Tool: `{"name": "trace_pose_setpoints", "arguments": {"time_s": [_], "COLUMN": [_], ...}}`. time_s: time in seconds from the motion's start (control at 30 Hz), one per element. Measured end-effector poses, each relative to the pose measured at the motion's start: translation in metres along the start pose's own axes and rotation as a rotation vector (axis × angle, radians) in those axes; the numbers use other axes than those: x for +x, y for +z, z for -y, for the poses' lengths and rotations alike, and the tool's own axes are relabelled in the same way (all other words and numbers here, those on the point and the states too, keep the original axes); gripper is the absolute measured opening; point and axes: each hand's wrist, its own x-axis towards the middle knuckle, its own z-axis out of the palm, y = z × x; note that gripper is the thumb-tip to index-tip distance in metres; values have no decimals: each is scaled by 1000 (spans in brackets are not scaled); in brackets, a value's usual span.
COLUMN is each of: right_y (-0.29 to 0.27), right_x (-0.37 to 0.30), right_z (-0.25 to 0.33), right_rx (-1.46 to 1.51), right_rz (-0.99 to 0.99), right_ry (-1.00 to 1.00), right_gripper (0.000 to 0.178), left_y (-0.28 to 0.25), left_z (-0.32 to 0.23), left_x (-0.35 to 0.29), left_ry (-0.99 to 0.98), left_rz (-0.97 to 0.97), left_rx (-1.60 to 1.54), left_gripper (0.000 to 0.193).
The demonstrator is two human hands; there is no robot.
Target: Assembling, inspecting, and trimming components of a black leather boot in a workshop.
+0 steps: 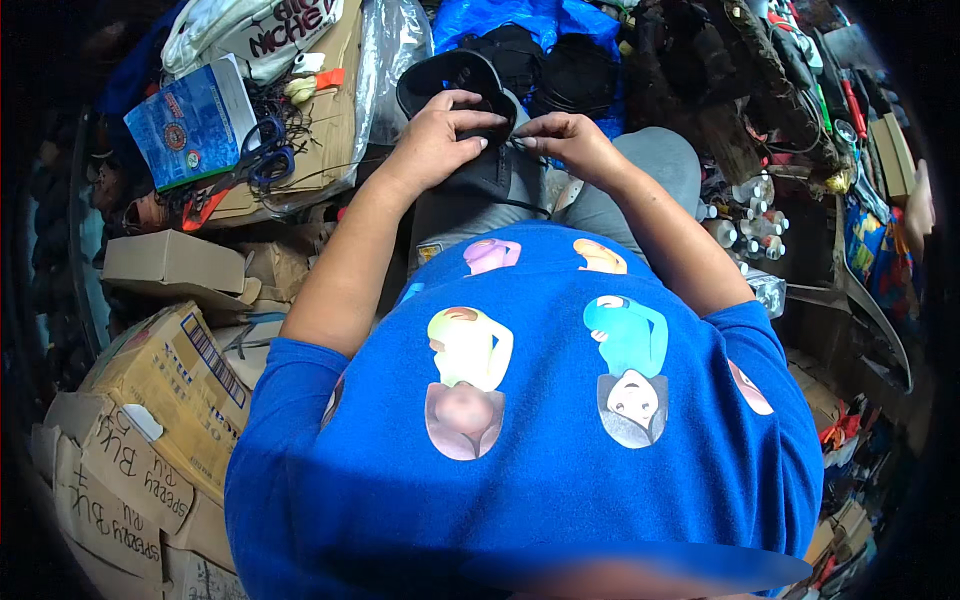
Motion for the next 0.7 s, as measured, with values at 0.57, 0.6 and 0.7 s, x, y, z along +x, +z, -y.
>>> {"name": "trace_pose_setpoints", "arguments": {"time_s": [0.57,0.6,0.7], "right_y": [2,1,-5], "right_x": [-12,-15,-23], "right_z": [37,37,38], "right_rx": [-892,-882,-868], "right_rz": [-207,-200,-275], "right_ry": [-271,-257,-285], "right_gripper": [47,46,44], "left_y": [27,26,14], "left_z": [-14,-17,-21], "left_x": [16,16,15], "left_ry": [-11,-29,-71], "left_rz": [-104,-92,-88], "left_rx": [-32,-40,-283], "left_gripper": [11,10,9]}}
